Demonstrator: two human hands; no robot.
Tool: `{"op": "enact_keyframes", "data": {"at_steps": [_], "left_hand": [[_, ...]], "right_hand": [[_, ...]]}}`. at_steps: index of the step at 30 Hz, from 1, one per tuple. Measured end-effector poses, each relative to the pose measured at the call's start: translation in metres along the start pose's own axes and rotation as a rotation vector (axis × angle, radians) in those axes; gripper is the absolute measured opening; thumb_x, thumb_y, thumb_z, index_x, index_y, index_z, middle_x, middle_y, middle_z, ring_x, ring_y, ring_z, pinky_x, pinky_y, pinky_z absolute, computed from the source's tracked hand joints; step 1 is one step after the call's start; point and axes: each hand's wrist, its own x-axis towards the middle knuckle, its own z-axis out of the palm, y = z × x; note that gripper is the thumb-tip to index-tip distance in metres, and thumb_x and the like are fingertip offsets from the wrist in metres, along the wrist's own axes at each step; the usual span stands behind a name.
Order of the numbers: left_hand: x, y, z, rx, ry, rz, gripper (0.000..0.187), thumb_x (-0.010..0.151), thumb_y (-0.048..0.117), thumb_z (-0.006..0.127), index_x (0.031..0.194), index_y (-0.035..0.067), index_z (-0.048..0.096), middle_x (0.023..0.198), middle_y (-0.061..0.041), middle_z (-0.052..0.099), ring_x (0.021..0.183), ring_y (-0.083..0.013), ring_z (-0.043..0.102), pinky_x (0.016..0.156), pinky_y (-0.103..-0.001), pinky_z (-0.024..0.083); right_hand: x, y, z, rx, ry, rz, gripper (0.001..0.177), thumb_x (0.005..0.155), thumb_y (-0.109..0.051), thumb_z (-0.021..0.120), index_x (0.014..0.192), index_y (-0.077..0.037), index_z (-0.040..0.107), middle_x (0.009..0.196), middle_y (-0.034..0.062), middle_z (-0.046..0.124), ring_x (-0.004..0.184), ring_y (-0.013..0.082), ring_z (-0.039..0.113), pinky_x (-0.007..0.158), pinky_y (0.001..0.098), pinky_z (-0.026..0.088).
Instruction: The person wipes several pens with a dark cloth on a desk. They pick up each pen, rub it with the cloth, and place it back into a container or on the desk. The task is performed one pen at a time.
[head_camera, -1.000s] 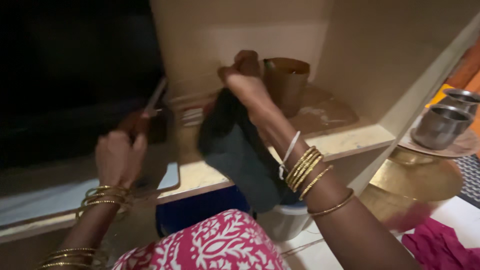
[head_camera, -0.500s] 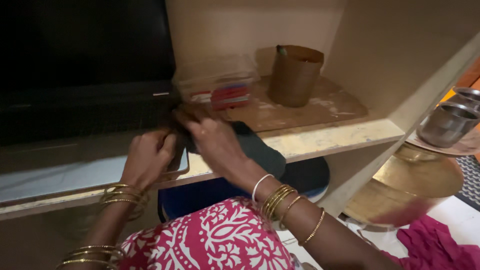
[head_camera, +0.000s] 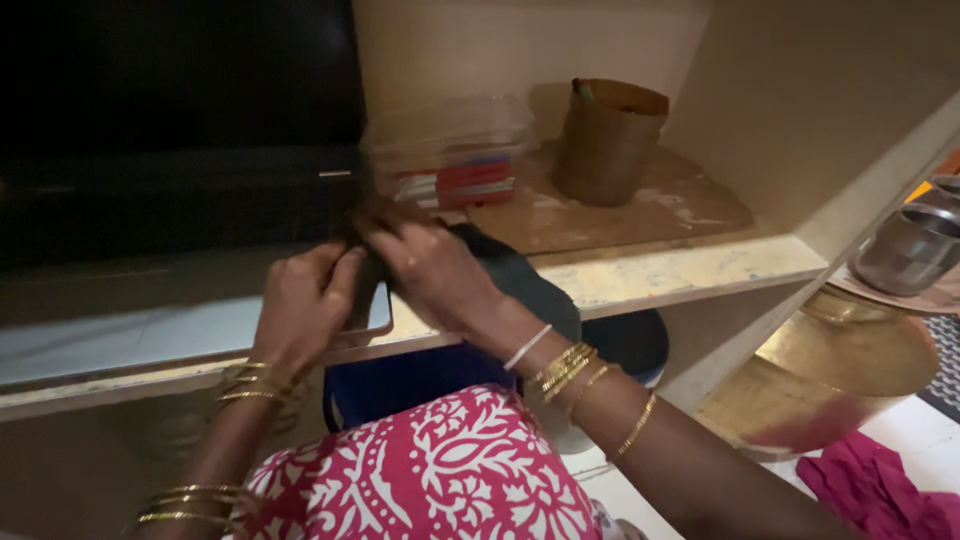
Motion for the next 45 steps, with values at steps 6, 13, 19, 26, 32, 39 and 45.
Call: {"op": "enact_keyframes", "data": {"at_steps": [6,13,19,26,32,39,45], "left_hand": [[0.003,0.008,0.001,0.112,-0.111,-0.175,0.032,0.102,0.031,0.054,0.105,0.008,0.077,0.062,-0.019,0.072,0.046,-0.0244,0.061,0.051,-0.04,0.048],[0.007,0.001,0.0,0.042,-0.158,-0.158,0.038,0.102,0.035,0.051,0.105,0.007,0.076,0.062,-0.011,0.068,0.046,-0.016,0.056,0.047,-0.036,0.044],[0.013,-0.013,-0.002,0.056,-0.124,-0.283,0.045,0.108,0.036,0.042,0.105,0.005,0.075,0.062,-0.015,0.063,0.049,-0.0205,0.053,0.048,-0.04,0.04],[0.016,-0.015,0.007,0.218,-0.065,-0.196,0.037,0.104,0.025,0.056,0.103,-0.008,0.072,0.086,-0.03,0.071,0.074,-0.0351,0.072,0.073,-0.047,0.052],[0.008,0.001,0.004,0.025,-0.028,0.052,0.03,0.095,0.007,0.052,0.118,0.007,0.072,0.105,-0.017,0.077,0.09,-0.032,0.076,0.084,-0.045,0.057],[0.018,0.006,0.006,0.194,-0.073,0.091,0.03,0.092,0.006,0.058,0.119,0.005,0.07,0.104,-0.022,0.074,0.092,-0.0371,0.072,0.081,-0.047,0.056],[0.015,0.011,0.006,0.229,-0.072,0.014,0.02,0.102,0.014,0.059,0.109,0.007,0.076,0.098,-0.019,0.076,0.086,-0.033,0.074,0.079,-0.045,0.057]], "right_hand": [[-0.005,0.013,0.0,0.053,0.308,-0.069,0.05,0.087,0.001,0.059,0.137,-0.002,0.059,0.128,0.0255,0.066,0.114,0.0406,0.066,0.097,0.0452,0.054],[-0.011,0.063,0.044,0.041,0.373,0.085,0.049,0.088,0.005,0.053,0.137,0.002,0.059,0.118,0.0289,0.066,0.105,0.0441,0.065,0.094,0.0474,0.052],[-0.023,0.09,0.028,0.249,0.744,0.561,0.028,0.101,-0.012,0.055,0.118,0.007,0.065,0.109,0.0291,0.07,0.101,0.0399,0.069,0.092,0.0469,0.052],[-0.029,0.031,0.01,-0.382,0.374,-0.064,0.024,0.101,-0.006,0.063,0.121,0.008,0.062,0.136,0.0232,0.06,0.116,0.0326,0.062,0.1,0.0458,0.053],[-0.014,0.014,-0.006,0.016,0.362,-0.06,0.041,0.093,0.0,0.063,0.134,-0.001,0.063,0.144,0.0167,0.061,0.129,0.0308,0.061,0.109,0.0382,0.052],[-0.021,0.018,-0.003,0.009,0.361,-0.122,0.039,0.088,0.001,0.062,0.126,-0.002,0.068,0.132,0.0169,0.065,0.124,0.0343,0.063,0.106,0.0404,0.051],[-0.016,0.02,0.001,-0.043,0.389,-0.223,0.036,0.084,0.002,0.06,0.119,0.0,0.068,0.123,0.0205,0.068,0.119,0.0373,0.064,0.102,0.0418,0.052]]}}
